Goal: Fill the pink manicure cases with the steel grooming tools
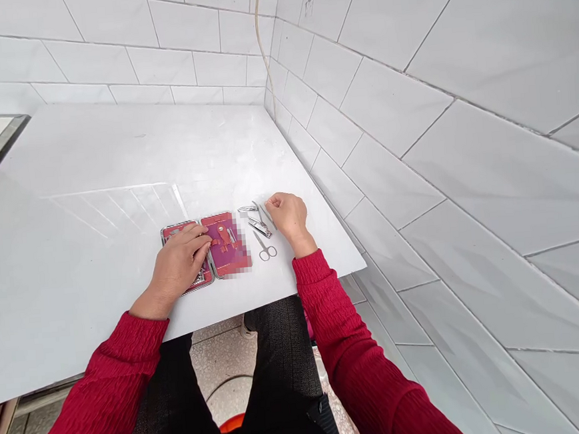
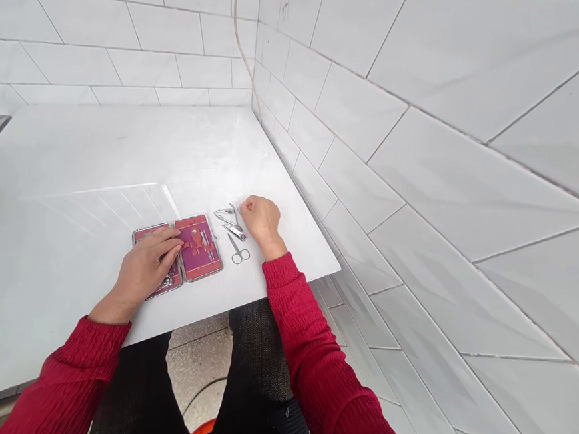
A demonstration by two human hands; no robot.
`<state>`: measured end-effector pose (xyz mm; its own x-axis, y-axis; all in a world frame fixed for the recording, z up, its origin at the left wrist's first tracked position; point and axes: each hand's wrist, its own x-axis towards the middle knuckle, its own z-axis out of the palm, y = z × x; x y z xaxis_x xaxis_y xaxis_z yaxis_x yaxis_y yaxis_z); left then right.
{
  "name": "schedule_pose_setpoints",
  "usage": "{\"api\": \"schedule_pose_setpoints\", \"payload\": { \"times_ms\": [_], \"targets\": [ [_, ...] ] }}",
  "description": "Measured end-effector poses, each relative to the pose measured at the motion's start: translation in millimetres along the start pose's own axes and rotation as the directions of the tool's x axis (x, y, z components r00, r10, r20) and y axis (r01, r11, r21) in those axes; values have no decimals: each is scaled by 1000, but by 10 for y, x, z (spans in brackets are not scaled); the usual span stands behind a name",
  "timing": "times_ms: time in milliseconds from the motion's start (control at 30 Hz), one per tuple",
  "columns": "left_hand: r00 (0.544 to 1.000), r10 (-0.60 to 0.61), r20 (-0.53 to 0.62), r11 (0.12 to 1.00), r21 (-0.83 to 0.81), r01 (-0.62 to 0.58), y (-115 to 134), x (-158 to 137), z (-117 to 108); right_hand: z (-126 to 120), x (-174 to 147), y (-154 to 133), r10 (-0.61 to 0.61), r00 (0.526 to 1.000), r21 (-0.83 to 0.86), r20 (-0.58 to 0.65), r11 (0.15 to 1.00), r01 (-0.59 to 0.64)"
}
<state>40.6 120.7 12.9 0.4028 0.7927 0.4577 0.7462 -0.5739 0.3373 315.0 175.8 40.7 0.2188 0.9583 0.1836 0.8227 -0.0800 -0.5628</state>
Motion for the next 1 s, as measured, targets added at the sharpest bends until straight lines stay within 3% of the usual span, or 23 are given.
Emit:
{"api": "schedule_pose_setpoints", "payload": {
  "times_ms": [200, 433, 633, 867, 1000],
  "targets": [
    [998, 7, -64, 1000, 9, -7, 52, 22, -71, -27, 30, 37, 48, 999, -56, -6, 997, -48],
    [989, -66, -132, 998, 1, 66, 62, -25, -126, 26, 41, 33, 45, 999, -81, 30, 996, -42],
    [986, -67, -156, 998, 10, 69, 145, -311, -230, 71, 36, 36, 20, 999, -96, 32, 995, -16],
    [989, 26, -147, 998, 53, -18, 310, -733, -277, 91, 36, 59, 15, 1000, -59, 27, 998, -14],
    [984, -8, -180, 998, 62, 19, 304, -839, -267, 88, 51, 84, 26, 1000, -6, -8, 1000, -26]
  ]
}}
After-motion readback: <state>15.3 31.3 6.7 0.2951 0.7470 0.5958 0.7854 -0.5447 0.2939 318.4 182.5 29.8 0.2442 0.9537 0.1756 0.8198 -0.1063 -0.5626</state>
